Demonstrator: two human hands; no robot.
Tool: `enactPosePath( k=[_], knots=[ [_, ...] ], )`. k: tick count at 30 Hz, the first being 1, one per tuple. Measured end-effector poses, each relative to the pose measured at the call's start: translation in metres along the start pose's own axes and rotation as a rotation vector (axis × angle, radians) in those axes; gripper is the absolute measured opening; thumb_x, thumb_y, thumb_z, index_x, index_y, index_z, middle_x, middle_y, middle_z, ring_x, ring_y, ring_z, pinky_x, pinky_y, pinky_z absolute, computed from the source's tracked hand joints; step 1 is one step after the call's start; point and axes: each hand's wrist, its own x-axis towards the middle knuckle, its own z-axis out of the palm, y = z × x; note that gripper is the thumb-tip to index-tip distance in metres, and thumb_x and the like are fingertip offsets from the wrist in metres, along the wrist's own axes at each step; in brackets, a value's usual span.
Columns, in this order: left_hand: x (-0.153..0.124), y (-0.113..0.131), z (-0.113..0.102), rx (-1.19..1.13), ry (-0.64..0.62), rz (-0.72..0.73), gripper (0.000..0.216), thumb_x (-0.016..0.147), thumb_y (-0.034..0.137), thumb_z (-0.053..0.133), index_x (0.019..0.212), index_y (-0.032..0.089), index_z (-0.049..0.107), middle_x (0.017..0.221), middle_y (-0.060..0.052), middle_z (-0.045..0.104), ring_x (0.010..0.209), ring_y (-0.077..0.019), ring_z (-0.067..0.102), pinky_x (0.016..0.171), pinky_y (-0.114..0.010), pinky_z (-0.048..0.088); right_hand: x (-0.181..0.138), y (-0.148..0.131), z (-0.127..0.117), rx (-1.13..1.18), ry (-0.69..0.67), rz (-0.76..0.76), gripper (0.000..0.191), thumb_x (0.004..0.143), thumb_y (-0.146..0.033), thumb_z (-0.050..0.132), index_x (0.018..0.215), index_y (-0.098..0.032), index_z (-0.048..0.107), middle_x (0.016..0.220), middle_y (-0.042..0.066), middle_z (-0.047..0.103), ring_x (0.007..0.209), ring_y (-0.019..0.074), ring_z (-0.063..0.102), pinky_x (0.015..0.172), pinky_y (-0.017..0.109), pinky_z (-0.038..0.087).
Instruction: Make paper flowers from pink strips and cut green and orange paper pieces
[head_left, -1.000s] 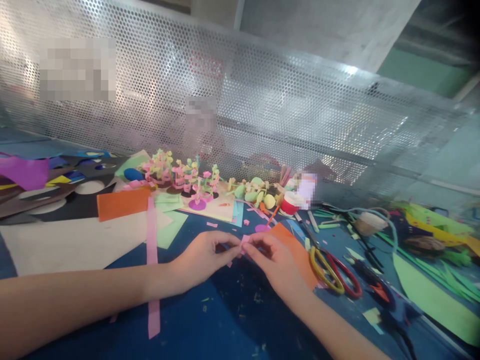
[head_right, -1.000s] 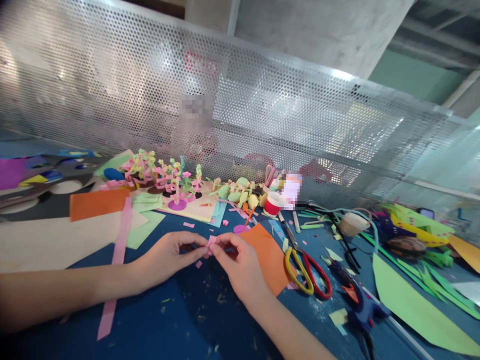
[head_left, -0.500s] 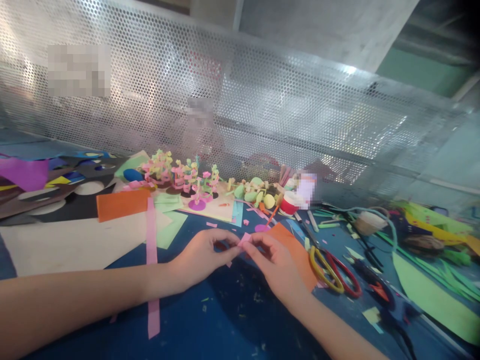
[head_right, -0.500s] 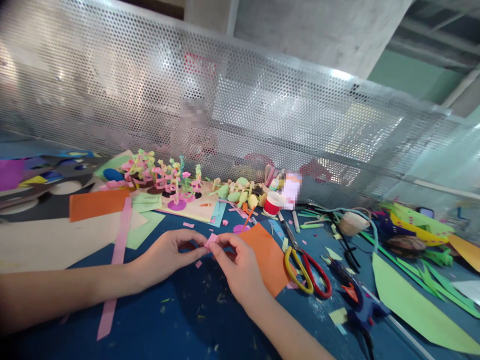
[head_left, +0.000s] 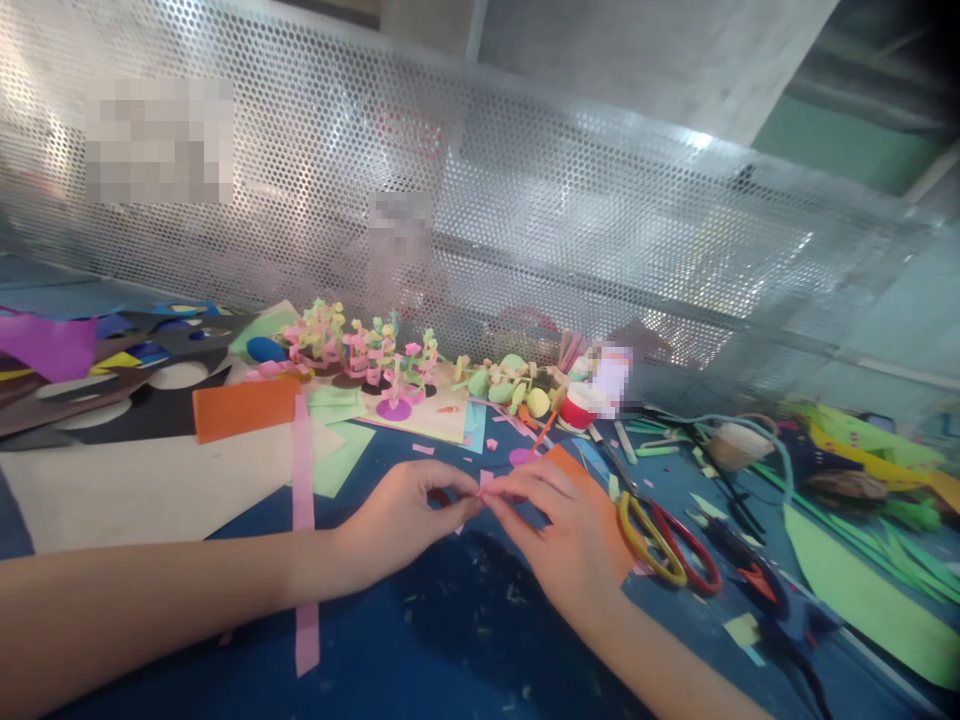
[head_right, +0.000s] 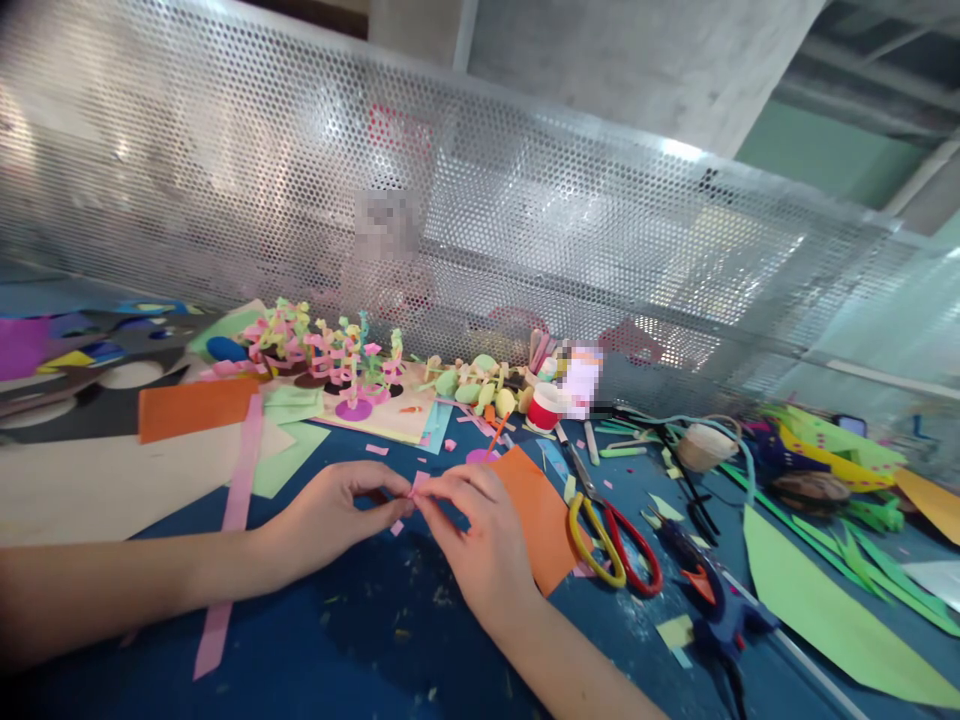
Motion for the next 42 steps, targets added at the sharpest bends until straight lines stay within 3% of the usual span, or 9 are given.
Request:
enactPosePath(
  k=[9, 12, 16, 21, 33, 42],
  knots=[
    [-0.002, 0.003, -0.003, 0.037, 0.085, 0.088, 0.014, 0.079, 0.029, 0.059, 0.085, 0.024, 0.07, 0.082, -0.001, 0.068, 0.078, -0.0154, 0.06, 0.071, -0.026, 0.046, 0.001, 0.004, 0.003, -0.077, 0.046, -0.107, 0.005, 0.082, -0.016, 0.06, 0.085, -0.019, 0.062, 0.081, 0.003, 0.06, 0.077, 0.0149, 0.058, 0.069, 0.027, 0.049],
    [0.001, 0.003, -0.003, -0.187, 0.066, 0.022, 0.019, 0.081, 0.03, 0.057, 0.095, 0.021, 0.066, 0.087, -0.003, 0.069, 0.08, -0.0164, 0.061, 0.074, -0.029, 0.048, 0.0, 0.005, -0.001, -0.149, 0.059, -0.205, 0.006, 0.083, -0.015, 0.058, 0.088, -0.017, 0.06, 0.083, 0.004, 0.06, 0.082, 0.0157, 0.057, 0.075, 0.028, 0.047],
    [0.006, 0.001, -0.003, -0.606, -0.025, -0.129, 0.028, 0.082, 0.034, 0.055, 0.104, 0.016, 0.058, 0.074, -0.004, 0.067, 0.072, -0.0174, 0.062, 0.065, -0.03, 0.05, -0.004, 0.007, -0.008, -0.191, 0.045, -0.378, 0.014, 0.084, -0.01, 0.056, 0.097, -0.015, 0.058, 0.09, 0.006, 0.06, 0.087, 0.0161, 0.055, 0.081, 0.029, 0.045],
    [0.007, 0.001, -0.003, -0.776, -0.072, -0.206, 0.028, 0.073, 0.028, 0.069, 0.097, 0.015, 0.062, 0.078, -0.003, 0.065, 0.069, -0.0113, 0.059, 0.066, -0.025, 0.048, -0.006, 0.007, -0.009, -0.106, -0.008, -0.443, 0.021, 0.084, -0.005, 0.053, 0.103, -0.015, 0.056, 0.094, 0.007, 0.06, 0.092, 0.0153, 0.053, 0.085, 0.028, 0.044],
    [0.009, -0.001, -0.003, -0.838, -0.059, -0.245, 0.029, 0.068, 0.023, 0.074, 0.095, 0.017, 0.063, 0.085, -0.002, 0.067, 0.082, -0.0127, 0.061, 0.079, -0.026, 0.048, -0.002, 0.015, -0.005, -0.022, -0.032, -0.338, 0.021, 0.083, -0.007, 0.054, 0.098, -0.02, 0.061, 0.093, 0.007, 0.061, 0.088, 0.017, 0.057, 0.078, 0.03, 0.047],
    [0.01, -0.005, -0.003, -0.654, -0.059, -0.149, 0.026, 0.07, 0.027, 0.072, 0.092, 0.018, 0.063, 0.083, -0.002, 0.066, 0.078, -0.014, 0.06, 0.069, -0.026, 0.049, 0.003, 0.009, 0.005, 0.337, -0.033, 0.232, 0.005, 0.081, -0.024, 0.059, 0.086, -0.022, 0.06, 0.087, 0.002, 0.062, 0.081, 0.0147, 0.061, 0.074, 0.027, 0.051]
  ],
)
